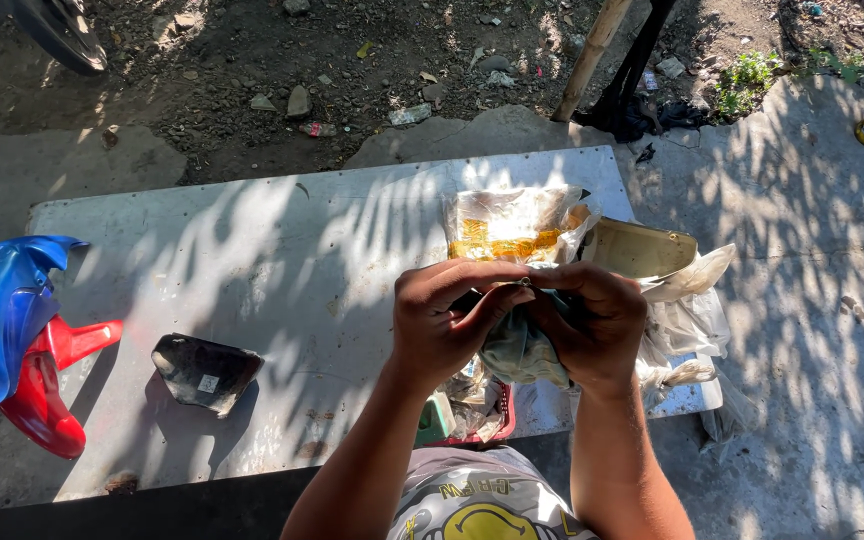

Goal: The person wipes a black motorcycle part with a cloth on a white table outdoors. They then pick up a small black component, clean it with the cloth, and place it into the larger part. Finally, they wipe another black motorcycle part with the cloth.

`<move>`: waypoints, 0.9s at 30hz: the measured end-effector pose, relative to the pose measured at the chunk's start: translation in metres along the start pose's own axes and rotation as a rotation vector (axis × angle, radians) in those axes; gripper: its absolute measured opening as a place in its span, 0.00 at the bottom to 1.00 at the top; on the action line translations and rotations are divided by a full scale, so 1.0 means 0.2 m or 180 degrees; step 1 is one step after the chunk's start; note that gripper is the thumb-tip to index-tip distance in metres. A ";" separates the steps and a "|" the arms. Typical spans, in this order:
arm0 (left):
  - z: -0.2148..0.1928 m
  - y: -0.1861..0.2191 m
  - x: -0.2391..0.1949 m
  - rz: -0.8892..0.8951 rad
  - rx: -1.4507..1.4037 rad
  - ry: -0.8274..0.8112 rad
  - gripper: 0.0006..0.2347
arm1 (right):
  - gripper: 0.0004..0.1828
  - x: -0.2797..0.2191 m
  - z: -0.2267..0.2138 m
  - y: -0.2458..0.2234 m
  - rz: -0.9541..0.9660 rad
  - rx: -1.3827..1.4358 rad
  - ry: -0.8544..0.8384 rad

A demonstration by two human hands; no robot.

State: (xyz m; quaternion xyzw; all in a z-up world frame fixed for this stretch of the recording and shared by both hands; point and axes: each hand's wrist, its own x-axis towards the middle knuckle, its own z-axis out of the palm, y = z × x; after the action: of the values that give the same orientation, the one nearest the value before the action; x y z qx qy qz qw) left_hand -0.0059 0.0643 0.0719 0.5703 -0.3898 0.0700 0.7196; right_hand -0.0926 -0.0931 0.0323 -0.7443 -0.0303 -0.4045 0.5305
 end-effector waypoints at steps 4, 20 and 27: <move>0.00 0.00 -0.01 -0.0012 0.0001 -0.0052 0.05 | 0.08 0.00 0.00 0.01 -0.0035 0.0065 -0.0015; 0.02 -0.13 -0.07 -0.0467 -0.0600 -0.0057 0.03 | 0.10 0.01 -0.04 -0.02 0.0164 -0.0340 0.0601; 0.10 -0.14 -0.07 -0.0686 -0.0430 0.0295 0.04 | 0.21 -0.16 -0.08 0.33 0.0339 0.2735 0.0610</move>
State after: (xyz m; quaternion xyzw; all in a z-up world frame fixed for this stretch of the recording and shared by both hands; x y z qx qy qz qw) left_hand -0.0099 0.0432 0.0421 0.5553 -0.2964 -0.0078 0.7770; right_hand -0.0914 -0.1235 -0.0366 -0.4158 -0.1080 -0.3944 0.8123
